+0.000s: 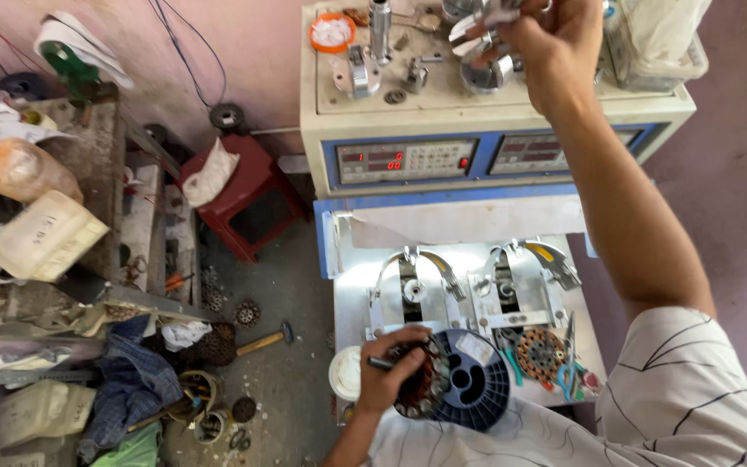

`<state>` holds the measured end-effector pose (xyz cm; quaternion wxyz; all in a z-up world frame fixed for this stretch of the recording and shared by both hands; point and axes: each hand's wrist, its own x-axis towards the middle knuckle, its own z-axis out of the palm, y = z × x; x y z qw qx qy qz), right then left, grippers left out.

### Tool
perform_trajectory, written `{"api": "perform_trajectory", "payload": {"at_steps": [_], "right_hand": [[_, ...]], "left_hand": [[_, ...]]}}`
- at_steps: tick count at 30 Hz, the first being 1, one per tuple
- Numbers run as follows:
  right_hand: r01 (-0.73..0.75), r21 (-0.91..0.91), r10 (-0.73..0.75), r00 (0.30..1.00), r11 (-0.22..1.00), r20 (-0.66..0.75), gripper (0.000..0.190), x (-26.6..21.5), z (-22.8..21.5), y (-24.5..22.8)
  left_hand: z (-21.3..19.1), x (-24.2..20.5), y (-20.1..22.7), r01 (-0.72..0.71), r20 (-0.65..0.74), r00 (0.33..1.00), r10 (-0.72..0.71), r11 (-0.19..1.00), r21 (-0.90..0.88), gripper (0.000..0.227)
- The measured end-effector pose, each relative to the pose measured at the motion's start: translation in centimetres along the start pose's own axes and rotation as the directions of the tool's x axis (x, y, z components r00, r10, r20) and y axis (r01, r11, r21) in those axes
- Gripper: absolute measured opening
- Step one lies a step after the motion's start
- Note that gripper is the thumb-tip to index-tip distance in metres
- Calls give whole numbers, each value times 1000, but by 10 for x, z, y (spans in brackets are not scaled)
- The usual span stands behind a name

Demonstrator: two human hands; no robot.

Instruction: The person uses scissors to trim white tape from a motor stator, then places the stator into a machine and secures it with metal clamps. The person handles the stator, tape, and clamps throughout the process.

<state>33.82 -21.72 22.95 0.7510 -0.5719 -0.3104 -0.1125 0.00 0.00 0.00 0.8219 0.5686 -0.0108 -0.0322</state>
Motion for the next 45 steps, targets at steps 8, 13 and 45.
{"api": "perform_trajectory", "payload": {"at_steps": [8, 13, 45], "right_hand": [[-624, 84, 617, 781, 777, 92, 27, -241, 50, -63], [-681, 400, 714, 695, 613, 89, 27, -343, 69, -51], [-75, -650, -10, 992, 757, -127, 56, -382, 140, -47]], "left_hand": [[-20, 17, 69, -23, -132, 990, 48, 982, 186, 27], [-17, 27, 77, -181, -28, 977, 210, 898, 400, 24], [-9, 40, 86, -341, 139, 934, 328, 714, 611, 20]]}}
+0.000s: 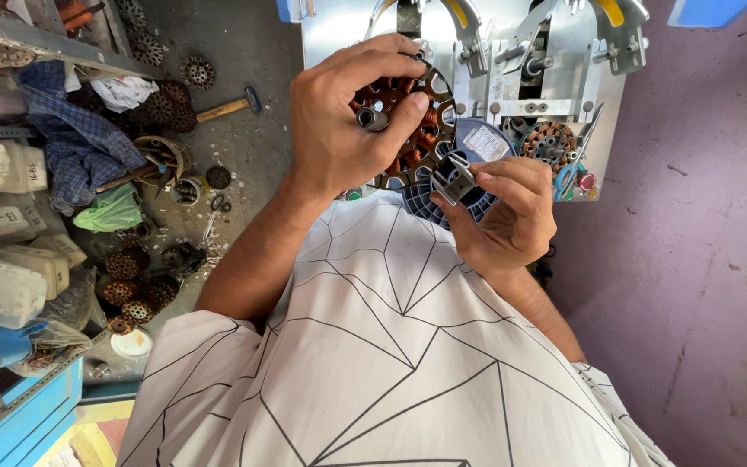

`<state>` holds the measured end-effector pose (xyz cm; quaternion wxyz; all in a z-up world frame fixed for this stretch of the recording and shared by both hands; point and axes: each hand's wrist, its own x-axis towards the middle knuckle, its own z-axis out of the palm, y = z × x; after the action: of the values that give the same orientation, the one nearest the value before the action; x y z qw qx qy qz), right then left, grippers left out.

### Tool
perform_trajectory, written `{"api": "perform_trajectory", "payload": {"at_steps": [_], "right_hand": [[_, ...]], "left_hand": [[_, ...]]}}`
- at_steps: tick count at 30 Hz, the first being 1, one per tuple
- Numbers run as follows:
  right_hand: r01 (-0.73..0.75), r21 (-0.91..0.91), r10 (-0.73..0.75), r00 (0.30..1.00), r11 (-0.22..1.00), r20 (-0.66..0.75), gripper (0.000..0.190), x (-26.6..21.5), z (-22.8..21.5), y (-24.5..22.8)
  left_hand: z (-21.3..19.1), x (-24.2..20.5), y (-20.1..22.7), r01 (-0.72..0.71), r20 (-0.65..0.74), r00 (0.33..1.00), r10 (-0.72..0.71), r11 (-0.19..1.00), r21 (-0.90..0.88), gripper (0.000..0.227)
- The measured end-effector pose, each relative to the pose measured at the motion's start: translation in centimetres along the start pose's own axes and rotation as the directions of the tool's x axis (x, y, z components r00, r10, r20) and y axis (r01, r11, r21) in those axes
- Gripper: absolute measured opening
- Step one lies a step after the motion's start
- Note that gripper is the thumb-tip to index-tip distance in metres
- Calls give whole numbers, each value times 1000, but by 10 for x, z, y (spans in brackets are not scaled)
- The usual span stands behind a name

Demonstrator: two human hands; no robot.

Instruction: The person uses scissors to trim white tape from a motor stator, then places the stator into a machine and secures it with metal clamps. The person handles the stator, tape, and clamps throughout the process.

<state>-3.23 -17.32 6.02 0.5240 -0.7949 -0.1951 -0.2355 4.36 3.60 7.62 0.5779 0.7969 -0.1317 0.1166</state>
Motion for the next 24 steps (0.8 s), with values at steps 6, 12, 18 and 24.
{"api": "perform_trajectory", "payload": {"at_steps": [6, 12, 18, 24], "right_hand": [[-27, 5, 26, 999, 1000, 33, 54, 1, 1, 3], [-37, 61, 34, 998, 997, 49, 51, -3, 2, 6], [-30, 71, 27, 999, 997, 47, 50, -4, 2, 7], [-50, 120, 44, 998, 991, 53, 48, 0, 0, 5]], "left_hand": [[2, -1, 0, -80, -12, 997, 81, 995, 66, 20], [3, -2, -2, -159, -5, 987, 160, 983, 96, 18], [1, -1, 2, -176, 13, 984, 176, 980, 92, 17], [0, -3, 0, -111, 2, 994, 111, 990, 86, 19]]}}
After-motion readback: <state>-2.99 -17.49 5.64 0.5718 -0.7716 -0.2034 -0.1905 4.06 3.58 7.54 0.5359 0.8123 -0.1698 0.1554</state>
